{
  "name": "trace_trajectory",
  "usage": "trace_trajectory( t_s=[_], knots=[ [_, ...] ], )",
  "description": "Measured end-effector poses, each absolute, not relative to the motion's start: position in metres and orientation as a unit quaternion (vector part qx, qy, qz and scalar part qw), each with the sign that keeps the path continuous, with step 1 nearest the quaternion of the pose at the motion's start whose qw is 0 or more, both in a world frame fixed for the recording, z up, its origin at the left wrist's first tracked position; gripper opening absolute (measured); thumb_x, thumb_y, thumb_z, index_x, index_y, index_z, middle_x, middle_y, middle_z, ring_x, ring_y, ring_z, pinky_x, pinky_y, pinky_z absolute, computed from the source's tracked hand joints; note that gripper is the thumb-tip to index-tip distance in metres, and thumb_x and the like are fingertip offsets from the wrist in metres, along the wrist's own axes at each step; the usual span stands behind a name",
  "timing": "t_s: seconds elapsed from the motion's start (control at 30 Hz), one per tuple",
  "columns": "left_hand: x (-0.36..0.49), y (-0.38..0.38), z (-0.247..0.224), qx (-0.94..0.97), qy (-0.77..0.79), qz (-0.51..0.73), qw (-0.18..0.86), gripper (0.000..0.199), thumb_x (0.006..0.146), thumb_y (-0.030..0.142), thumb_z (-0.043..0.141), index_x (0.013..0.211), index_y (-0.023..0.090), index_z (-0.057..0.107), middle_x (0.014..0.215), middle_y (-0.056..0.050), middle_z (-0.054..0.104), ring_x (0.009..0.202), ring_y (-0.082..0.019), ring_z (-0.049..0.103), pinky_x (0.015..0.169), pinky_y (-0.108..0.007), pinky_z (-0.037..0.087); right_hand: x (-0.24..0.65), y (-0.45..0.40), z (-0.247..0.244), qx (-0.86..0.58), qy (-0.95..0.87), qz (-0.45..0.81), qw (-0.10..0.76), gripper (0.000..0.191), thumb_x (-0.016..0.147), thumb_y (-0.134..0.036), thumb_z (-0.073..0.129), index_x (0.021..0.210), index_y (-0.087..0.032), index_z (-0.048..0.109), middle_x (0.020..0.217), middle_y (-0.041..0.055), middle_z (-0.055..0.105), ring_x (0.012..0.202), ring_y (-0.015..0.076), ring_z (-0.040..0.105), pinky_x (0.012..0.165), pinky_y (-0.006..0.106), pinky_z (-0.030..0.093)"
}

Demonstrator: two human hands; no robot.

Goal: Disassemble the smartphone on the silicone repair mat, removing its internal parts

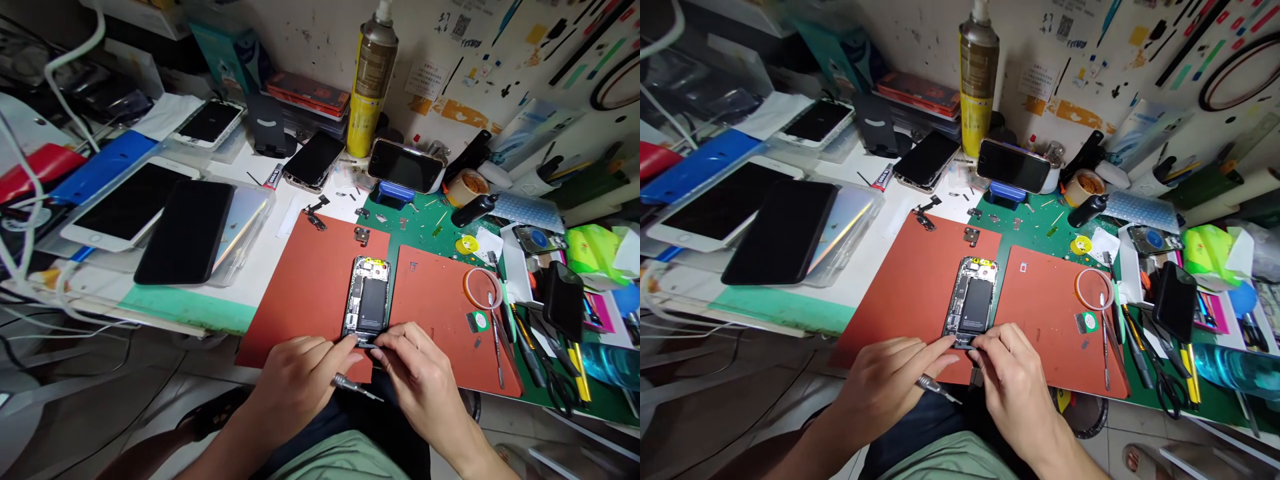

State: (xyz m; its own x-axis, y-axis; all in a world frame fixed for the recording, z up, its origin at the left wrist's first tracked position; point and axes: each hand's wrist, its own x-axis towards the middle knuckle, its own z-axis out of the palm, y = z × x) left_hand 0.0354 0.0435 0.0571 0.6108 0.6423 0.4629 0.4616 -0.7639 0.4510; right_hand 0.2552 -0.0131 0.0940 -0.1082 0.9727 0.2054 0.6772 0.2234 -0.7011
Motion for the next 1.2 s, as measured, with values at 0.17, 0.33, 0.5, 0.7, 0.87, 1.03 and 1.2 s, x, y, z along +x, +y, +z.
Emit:
trace_trajectory(
  t_s=[0.17,0.33,0.5,0.7,0.87,1.03,1.2],
  knots=[
    [0.027,0.051,0.069,0.82,0.374,0.337,0.271,0.013,0.108,0.032,0.064,0.11,0.025,0.074,0.09,0.004,0.083,0.072,-0.013,0.078,0.07,-0.022,0.055,0.275,-0.028,0.094,-0.575,-0.705,0.012,0.414,0.045,0.097,0.005,0.064,0.13,-0.023,0.074,0.101,0.007,0.069,0.086,0.018,0.067,0.069,0.033,0.06],
    [0.021,0.067,0.07,0.748,0.444,0.317,0.377,0.026,0.101,0.045,0.069,0.088,0.026,0.079,0.083,0.003,0.082,0.069,-0.015,0.077,0.063,-0.019,0.057,0.306,-0.045,0.092,-0.572,-0.71,-0.158,0.379,0.055,0.096,-0.002,0.07,0.146,-0.025,0.07,0.092,0.0054,0.072,0.08,0.0201,0.071,0.064,0.037,0.061],
    [0.018,0.076,0.057,0.694,0.525,0.302,0.389,0.044,0.095,0.065,0.07,0.083,0.025,0.082,0.082,0.0,0.082,0.065,-0.018,0.074,0.056,-0.021,0.055,0.318,-0.046,0.103,-0.546,-0.725,-0.223,0.356,0.043,0.1,-0.003,0.063,0.14,-0.016,0.073,0.091,0.0068,0.073,0.079,0.0202,0.073,0.062,0.035,0.061],
    [0.02,0.082,0.055,0.671,0.527,0.308,0.42,0.045,0.093,0.064,0.071,0.083,0.022,0.081,0.074,-0.002,0.078,0.058,-0.016,0.066,0.055,-0.023,0.052,0.324,-0.055,0.109,-0.552,-0.738,-0.246,0.3,0.042,0.1,-0.005,0.063,0.135,-0.024,0.077,0.105,0.0076,0.078,0.091,0.0214,0.075,0.073,0.035,0.067],
    [0.019,0.085,0.057,0.681,0.501,0.307,0.438,0.042,0.093,0.06,0.072,0.085,0.02,0.081,0.067,-0.001,0.073,0.056,-0.014,0.061,0.054,-0.022,0.048,0.322,-0.06,0.119,-0.529,-0.75,-0.259,0.301,0.038,0.1,-0.004,0.06,0.132,-0.017,0.078,0.11,0.0101,0.081,0.095,0.0222,0.075,0.076,0.036,0.068],
    [0.019,0.085,0.059,0.7,0.483,0.308,0.427,0.035,0.094,0.053,0.073,0.087,0.019,0.081,0.071,-0.001,0.072,0.057,-0.013,0.059,0.054,-0.022,0.045,0.314,-0.056,0.127,-0.55,-0.728,-0.22,0.345,0.049,0.098,0.0,0.064,0.144,-0.016,0.071,0.101,0.0087,0.082,0.091,0.0215,0.076,0.072,0.034,0.068],
    [0.04,0.069,0.084,0.691,0.475,0.339,0.425,0.031,0.089,0.051,0.077,0.083,0.02,0.082,0.05,0.006,0.05,0.046,-0.009,0.042,0.047,-0.019,0.036,0.316,-0.06,0.122,-0.537,-0.739,-0.212,0.347,0.044,0.099,-0.004,0.063,0.138,-0.023,0.075,0.105,0.0068,0.082,0.092,0.0212,0.078,0.074,0.035,0.069]
  ],
)
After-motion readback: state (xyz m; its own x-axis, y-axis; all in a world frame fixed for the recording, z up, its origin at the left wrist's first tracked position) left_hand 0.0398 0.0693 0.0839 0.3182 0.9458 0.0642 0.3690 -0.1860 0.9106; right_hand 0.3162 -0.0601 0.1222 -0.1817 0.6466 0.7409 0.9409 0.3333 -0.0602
